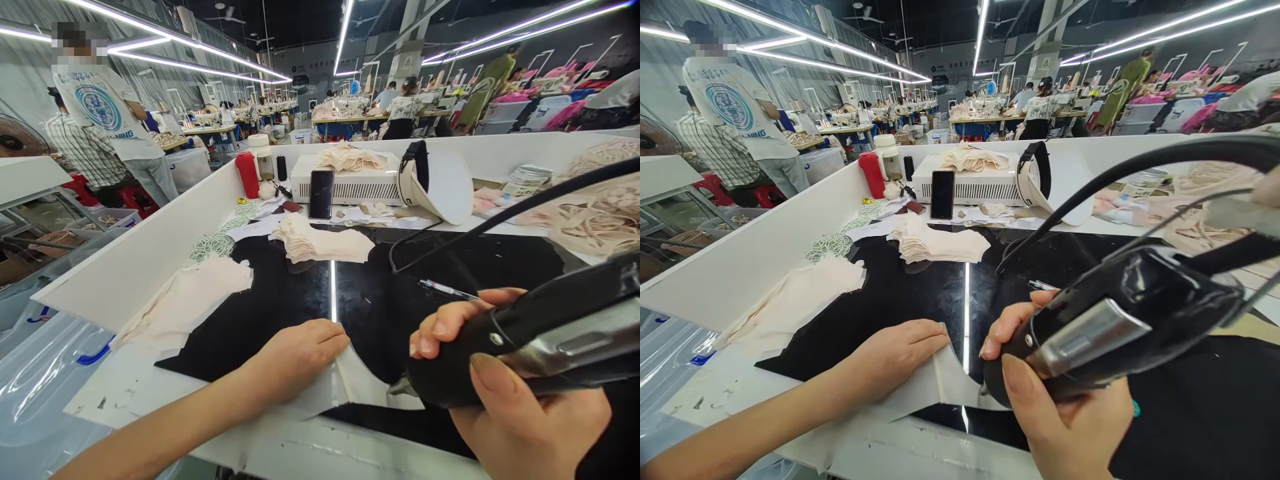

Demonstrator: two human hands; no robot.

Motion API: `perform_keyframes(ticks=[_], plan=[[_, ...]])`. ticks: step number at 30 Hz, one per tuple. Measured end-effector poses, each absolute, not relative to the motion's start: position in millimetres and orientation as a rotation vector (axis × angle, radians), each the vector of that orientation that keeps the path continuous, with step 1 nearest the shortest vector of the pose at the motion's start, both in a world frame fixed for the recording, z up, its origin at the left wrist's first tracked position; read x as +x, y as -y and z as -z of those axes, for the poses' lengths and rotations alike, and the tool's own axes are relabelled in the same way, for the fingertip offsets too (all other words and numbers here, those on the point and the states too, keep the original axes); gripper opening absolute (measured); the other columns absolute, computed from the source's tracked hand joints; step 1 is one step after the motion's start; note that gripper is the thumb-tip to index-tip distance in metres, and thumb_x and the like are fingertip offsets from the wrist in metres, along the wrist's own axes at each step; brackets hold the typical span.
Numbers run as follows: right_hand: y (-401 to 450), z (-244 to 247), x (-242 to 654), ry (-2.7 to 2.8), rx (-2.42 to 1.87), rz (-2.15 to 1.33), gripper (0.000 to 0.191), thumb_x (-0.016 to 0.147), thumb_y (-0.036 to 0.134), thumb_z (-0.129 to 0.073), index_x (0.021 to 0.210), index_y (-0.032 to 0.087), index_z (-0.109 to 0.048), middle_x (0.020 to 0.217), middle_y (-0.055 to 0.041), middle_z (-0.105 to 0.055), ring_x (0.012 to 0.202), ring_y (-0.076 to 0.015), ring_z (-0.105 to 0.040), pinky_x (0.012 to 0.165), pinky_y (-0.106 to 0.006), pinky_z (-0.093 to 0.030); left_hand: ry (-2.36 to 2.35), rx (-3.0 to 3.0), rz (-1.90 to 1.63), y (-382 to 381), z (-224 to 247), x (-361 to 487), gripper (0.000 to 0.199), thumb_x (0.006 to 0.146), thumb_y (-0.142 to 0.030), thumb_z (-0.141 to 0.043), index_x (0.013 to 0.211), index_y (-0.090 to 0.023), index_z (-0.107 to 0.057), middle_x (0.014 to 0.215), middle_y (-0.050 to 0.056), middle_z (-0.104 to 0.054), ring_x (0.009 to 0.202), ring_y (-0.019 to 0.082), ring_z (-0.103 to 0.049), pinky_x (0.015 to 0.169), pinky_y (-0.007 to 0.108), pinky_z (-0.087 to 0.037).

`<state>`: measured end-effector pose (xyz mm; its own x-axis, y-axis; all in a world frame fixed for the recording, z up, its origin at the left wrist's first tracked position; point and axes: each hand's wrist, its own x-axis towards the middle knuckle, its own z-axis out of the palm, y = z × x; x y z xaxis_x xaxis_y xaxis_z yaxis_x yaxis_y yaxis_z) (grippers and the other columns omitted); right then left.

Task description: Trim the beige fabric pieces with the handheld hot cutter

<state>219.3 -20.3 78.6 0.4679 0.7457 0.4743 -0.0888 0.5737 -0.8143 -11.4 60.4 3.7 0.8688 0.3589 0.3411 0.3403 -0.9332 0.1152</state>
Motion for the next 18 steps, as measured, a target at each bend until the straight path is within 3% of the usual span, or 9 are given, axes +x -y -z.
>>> perform_keyframes(ticks=[7, 12, 18], plan=[[19.7, -82.1, 219.7, 0.967, -0.834, -0.595, 0.045, 0.085, 0.047, -0.105, 0.115, 0.031, -0.076, 0.077, 0.0008, -0.074, 0.061, -0.0214, -0.07, 0.057, -0.037, -0.067, -0.516, 3.017, -0.626, -57.5, -10.1, -15.5, 0.031, 0.118, -0.005, -0.05, 0.141, -0.01, -0.07, 0.144, 0.016, -0.079, 0.137, 0.022, -0.077, 0.116, 0.03, -0.067], [24.7, -78.0, 220.2, 0.944, -0.88, -0.578, 0.044, 0.085, 0.047, -0.103, 0.117, 0.032, -0.076, 0.078, 0.0005, -0.072, 0.062, -0.0235, -0.069, 0.058, -0.041, -0.066, -0.508, 2.985, -0.627, -59.5, -10.8, -14.8, 0.026, 0.116, -0.006, -0.058, 0.138, -0.011, -0.072, 0.133, 0.014, -0.08, 0.131, 0.024, -0.078, 0.113, 0.032, -0.068], [24.1, -75.7, 217.5, 0.916, -0.877, -0.583, 0.045, 0.085, 0.045, -0.103, 0.119, 0.033, -0.077, 0.079, 0.001, -0.072, 0.064, -0.024, -0.068, 0.059, -0.042, -0.067, -0.501, 2.944, -0.615, -60.7, -6.1, -16.9, 0.03, 0.117, -0.007, -0.055, 0.142, -0.012, -0.072, 0.135, 0.015, -0.08, 0.131, 0.024, -0.078, 0.114, 0.036, -0.069]])
